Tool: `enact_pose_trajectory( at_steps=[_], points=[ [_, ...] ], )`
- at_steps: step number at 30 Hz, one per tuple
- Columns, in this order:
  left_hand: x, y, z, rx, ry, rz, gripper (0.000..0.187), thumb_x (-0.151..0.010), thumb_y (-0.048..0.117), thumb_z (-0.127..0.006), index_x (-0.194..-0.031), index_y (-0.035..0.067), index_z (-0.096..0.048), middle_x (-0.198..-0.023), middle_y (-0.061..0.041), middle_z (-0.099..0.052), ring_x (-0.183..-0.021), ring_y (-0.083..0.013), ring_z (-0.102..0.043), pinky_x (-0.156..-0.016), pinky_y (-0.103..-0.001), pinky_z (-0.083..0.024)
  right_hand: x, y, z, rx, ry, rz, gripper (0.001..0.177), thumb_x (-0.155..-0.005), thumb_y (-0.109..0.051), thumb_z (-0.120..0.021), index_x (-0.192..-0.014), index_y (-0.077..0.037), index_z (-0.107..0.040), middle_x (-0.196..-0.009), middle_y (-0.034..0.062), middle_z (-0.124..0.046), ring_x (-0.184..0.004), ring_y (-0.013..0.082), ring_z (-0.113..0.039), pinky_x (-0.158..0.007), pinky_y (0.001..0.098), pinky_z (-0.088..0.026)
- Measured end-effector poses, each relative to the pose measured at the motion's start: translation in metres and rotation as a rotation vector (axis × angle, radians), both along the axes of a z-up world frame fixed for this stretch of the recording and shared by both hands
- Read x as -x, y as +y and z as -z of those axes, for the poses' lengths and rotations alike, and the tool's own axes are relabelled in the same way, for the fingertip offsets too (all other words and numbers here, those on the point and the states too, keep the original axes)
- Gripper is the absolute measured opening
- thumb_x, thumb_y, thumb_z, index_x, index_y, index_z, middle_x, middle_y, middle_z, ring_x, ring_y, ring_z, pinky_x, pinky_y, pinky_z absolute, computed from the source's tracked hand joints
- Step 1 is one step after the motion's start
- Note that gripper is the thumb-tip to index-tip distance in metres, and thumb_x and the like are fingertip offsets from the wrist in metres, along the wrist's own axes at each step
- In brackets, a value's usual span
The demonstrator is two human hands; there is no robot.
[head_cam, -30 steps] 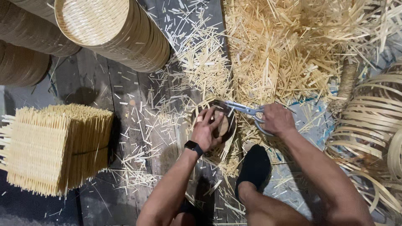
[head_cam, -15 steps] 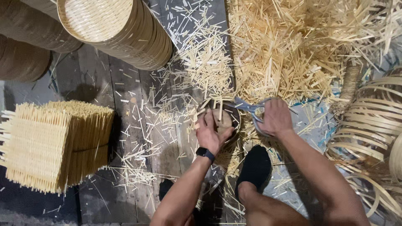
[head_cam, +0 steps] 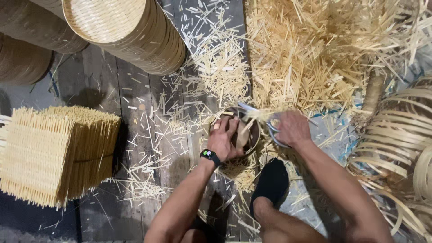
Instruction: The person repeatedly places a circular bamboo mat over a wooden mold, trims the excess edges with shears, and stacks the finished mats. The process is repeated multiple times with new mats from a nearby stack.
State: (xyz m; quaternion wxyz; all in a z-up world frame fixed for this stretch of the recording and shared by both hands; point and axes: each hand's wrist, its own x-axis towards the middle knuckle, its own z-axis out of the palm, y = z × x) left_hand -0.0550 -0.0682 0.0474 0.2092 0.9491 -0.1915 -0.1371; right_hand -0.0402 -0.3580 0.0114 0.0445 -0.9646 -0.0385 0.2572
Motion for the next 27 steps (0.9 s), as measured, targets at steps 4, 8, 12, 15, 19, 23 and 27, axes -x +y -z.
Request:
enact_pose_trajectory(
  at_steps=[4,8,12,15,19,23,27],
  points=[
    [0.012,-0.014,-0.004,0.016,0.03,-0.319,0.121,-0.048,0.04,-0.1,-0.15,0.014,-0.04,-0.157,-0.027,-0.025,-0.138,-0.0498,-0.039,-0.11,-0.061,-0.041,-0.002,-0.002,-0.002,-0.036,-0.131,-0.041,0.043,-0.081,-0.033,-0.065,-0.114,-0.006,-0.063,-0.105,0.016,-0.062,-0.1,0.0298,-0.061,-0.089,0.047,-0.053],
    [0.022,-0.023,0.001,0.217,0.125,-0.428,0.117,-0.061,0.038,-0.089,-0.163,0.017,-0.035,-0.168,-0.029,-0.021,-0.137,-0.0444,-0.048,-0.112,-0.049,-0.05,-0.007,0.0,0.001,0.067,0.075,-0.037,0.051,-0.096,-0.052,-0.065,-0.102,-0.001,-0.062,-0.099,0.0135,-0.059,-0.097,0.0273,-0.06,-0.095,0.0438,-0.052],
    [0.015,-0.014,0.001,-0.016,0.079,-0.256,0.117,-0.057,0.035,-0.097,-0.156,0.015,-0.037,-0.159,-0.03,-0.02,-0.136,-0.0497,-0.041,-0.107,-0.055,-0.047,-0.006,-0.003,0.009,0.012,-0.118,-0.092,0.056,-0.075,-0.04,-0.072,-0.116,-0.006,-0.057,-0.103,0.0131,-0.059,-0.098,0.0277,-0.06,-0.091,0.0446,-0.053],
    [0.007,-0.01,-0.003,-0.039,0.163,-0.318,0.12,-0.057,0.035,-0.095,-0.157,0.02,-0.031,-0.162,-0.023,-0.022,-0.138,-0.0463,-0.042,-0.103,-0.054,-0.05,-0.008,-0.007,0.011,0.012,-0.049,-0.096,0.053,-0.083,-0.048,-0.067,-0.116,-0.007,-0.058,-0.105,0.0138,-0.059,-0.1,0.0291,-0.06,-0.086,0.0468,-0.054],
    [0.007,-0.012,-0.001,0.098,0.275,-0.414,0.123,-0.069,0.035,-0.089,-0.165,0.013,-0.017,-0.163,-0.027,-0.023,-0.133,-0.0474,-0.047,-0.104,-0.053,-0.052,-0.004,-0.011,0.015,-0.041,-0.277,-0.143,0.063,-0.078,-0.053,-0.071,-0.111,-0.001,-0.059,-0.101,0.0186,-0.062,-0.097,0.0323,-0.062,-0.086,0.0466,-0.053],
    [0.01,-0.008,0.005,0.06,0.06,-0.242,0.128,-0.058,0.03,-0.094,-0.159,0.007,-0.017,-0.154,-0.03,-0.027,-0.135,-0.0513,-0.042,-0.106,-0.056,-0.047,-0.002,-0.007,0.021,0.1,-0.057,-0.074,0.046,-0.097,-0.048,-0.062,-0.112,-0.005,-0.061,-0.101,0.0151,-0.065,-0.094,0.0283,-0.066,-0.083,0.0413,-0.057],
    [0.007,-0.006,-0.003,0.054,0.201,-0.28,0.115,-0.063,0.031,-0.09,-0.158,0.016,-0.027,-0.161,-0.023,-0.028,-0.136,-0.0498,-0.043,-0.107,-0.052,-0.05,-0.005,-0.001,0.02,0.041,-0.245,-0.141,0.054,-0.075,-0.046,-0.074,-0.11,-0.006,-0.062,-0.098,0.0141,-0.063,-0.093,0.0283,-0.064,-0.08,0.0421,-0.057]
  ],
)
